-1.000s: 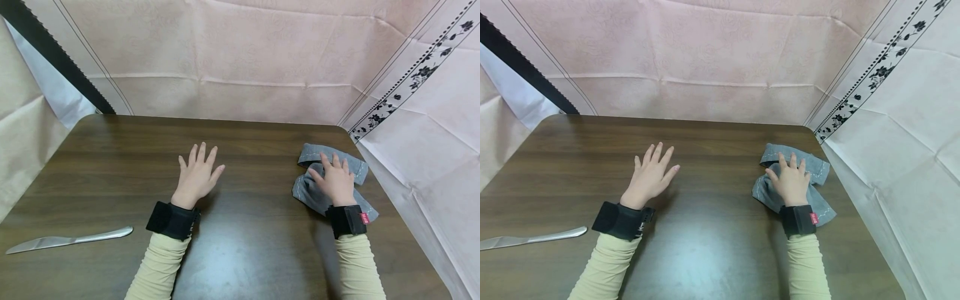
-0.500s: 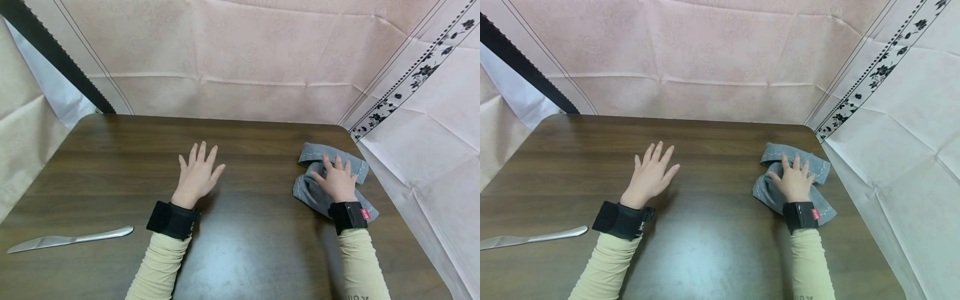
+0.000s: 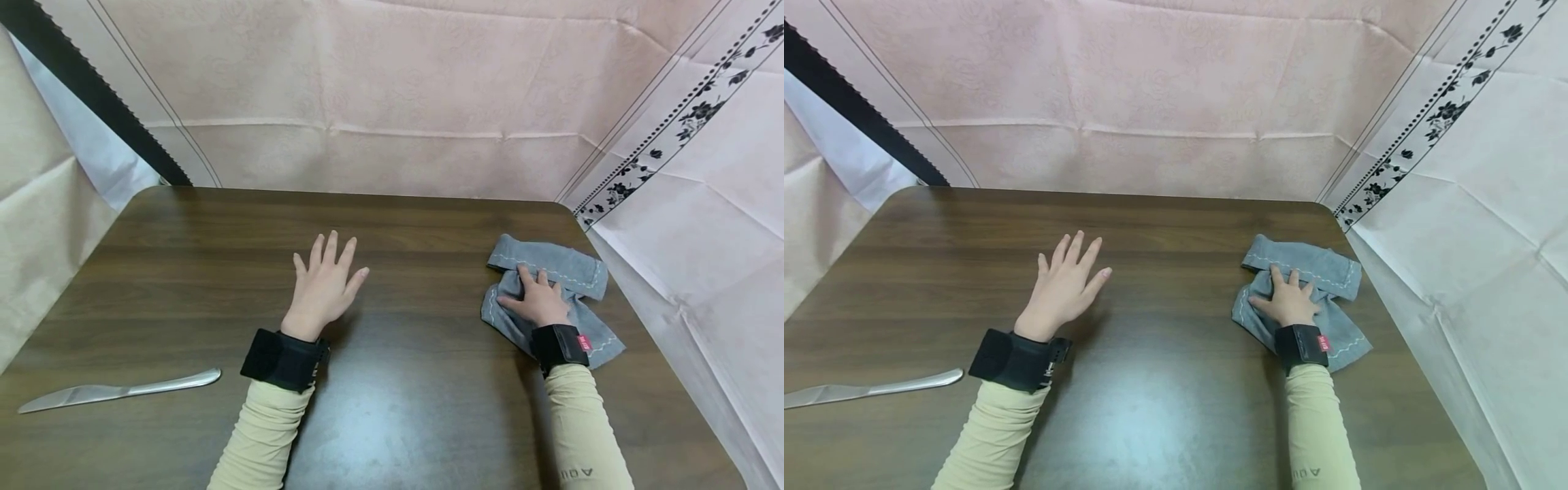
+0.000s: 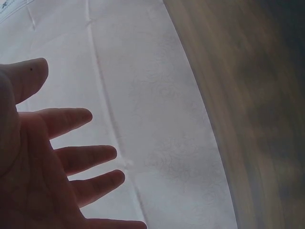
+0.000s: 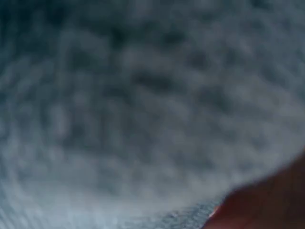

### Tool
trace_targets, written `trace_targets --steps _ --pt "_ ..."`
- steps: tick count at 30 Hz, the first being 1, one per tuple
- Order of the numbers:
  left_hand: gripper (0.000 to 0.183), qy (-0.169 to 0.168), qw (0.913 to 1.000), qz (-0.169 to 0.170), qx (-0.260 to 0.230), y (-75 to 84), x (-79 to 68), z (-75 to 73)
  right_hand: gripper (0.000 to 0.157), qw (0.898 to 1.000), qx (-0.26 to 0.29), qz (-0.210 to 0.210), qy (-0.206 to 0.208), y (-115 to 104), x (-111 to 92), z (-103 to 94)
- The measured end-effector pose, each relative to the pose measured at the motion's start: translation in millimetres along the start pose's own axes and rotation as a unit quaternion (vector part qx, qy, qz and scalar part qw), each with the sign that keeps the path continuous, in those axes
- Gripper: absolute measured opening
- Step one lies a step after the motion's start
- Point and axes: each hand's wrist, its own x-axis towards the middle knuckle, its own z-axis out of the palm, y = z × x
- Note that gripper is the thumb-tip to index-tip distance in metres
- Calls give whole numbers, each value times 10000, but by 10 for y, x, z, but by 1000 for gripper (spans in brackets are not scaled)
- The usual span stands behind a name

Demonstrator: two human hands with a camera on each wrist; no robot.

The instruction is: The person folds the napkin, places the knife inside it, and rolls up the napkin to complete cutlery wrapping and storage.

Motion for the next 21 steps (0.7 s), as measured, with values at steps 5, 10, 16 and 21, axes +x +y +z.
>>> trace_targets --steps 5,10,16,21 --pt "60 -21 10000 -14 -22 -7 -4 -13 78 9998 -36 -134 -112 11 34 21" --pt "59 -45 10000 -5 -79 -14 -9 -21 71 9997 -67 -231 -69 4 36 17" --pt "59 -79 9999 -3 -100 -13 -12 -34 59 9986 -278 -395 223 -5 28 -16" --pt "59 -92 9999 14 -106 -9 -17 -46 50 9961 -409 -619 472 7 31 -45"
